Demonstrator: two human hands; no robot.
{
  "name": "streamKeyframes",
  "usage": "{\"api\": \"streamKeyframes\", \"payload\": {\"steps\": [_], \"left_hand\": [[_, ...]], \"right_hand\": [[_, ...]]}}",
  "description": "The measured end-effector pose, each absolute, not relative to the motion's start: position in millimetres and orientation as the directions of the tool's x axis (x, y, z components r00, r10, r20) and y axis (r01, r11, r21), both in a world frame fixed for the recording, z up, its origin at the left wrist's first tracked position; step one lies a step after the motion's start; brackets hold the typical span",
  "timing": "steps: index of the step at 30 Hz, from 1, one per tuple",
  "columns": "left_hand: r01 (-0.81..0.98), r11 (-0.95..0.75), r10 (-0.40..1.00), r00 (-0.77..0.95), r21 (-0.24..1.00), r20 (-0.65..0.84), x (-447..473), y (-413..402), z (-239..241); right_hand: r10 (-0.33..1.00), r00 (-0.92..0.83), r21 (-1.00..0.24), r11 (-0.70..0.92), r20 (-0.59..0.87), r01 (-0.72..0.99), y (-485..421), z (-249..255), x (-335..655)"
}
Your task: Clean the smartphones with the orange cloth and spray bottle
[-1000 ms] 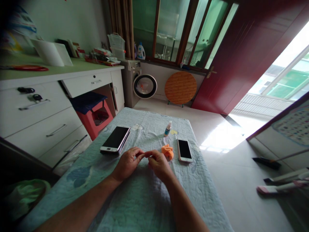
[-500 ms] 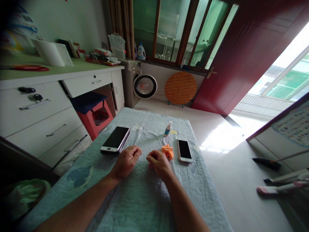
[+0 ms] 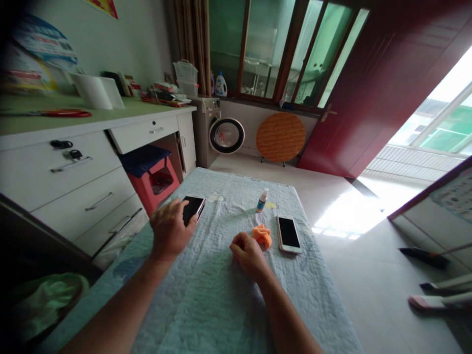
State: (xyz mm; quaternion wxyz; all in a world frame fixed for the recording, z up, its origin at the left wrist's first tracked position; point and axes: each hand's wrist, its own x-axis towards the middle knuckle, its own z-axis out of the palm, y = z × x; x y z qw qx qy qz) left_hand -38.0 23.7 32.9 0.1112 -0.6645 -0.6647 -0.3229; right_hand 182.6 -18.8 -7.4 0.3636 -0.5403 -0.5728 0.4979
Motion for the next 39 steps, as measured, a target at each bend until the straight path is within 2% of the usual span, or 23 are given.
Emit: {"api": "streamKeyframes", "payload": {"steps": [2,5,11,27,32,35,39], "left_hand": [[0.965,-0.015,0.846,-0.128,0.263,0.518,-45,28,31],[0.968,0.016,0.892,-0.126,0.25,0.433,-52,32,28],[0.972,0.046,0.912,-0.136,0.232,0.387,-54,34,27],[0.972,0.06,0.871,-0.162,0.227,0.464,-47,33,27],[0.957,-0.036,0.845,-0.125,0.289,0.52,-45,32,33],[0.923,-0.175,0.834,-0.045,0.341,0.55,-35,26,32],[0.802,-0.363,0.846,0.07,0.474,0.529,-8,13,19]], "right_hand": [[0.982,-0.158,-0.967,-0.065,-0.106,0.246,-19,-10,183],[0.979,-0.162,-0.964,-0.079,-0.123,0.254,-18,-11,183],[0.978,-0.17,-0.96,-0.068,-0.117,0.271,-20,-8,182],[0.983,-0.162,-0.948,-0.03,-0.085,0.315,-19,-9,182],[0.983,-0.162,-0.946,-0.028,-0.084,0.323,-20,-8,183],[0.983,-0.164,-0.943,-0.019,-0.078,0.333,-20,-8,183],[0.987,-0.152,-0.935,-0.003,-0.06,0.354,-20,-8,182]]}}
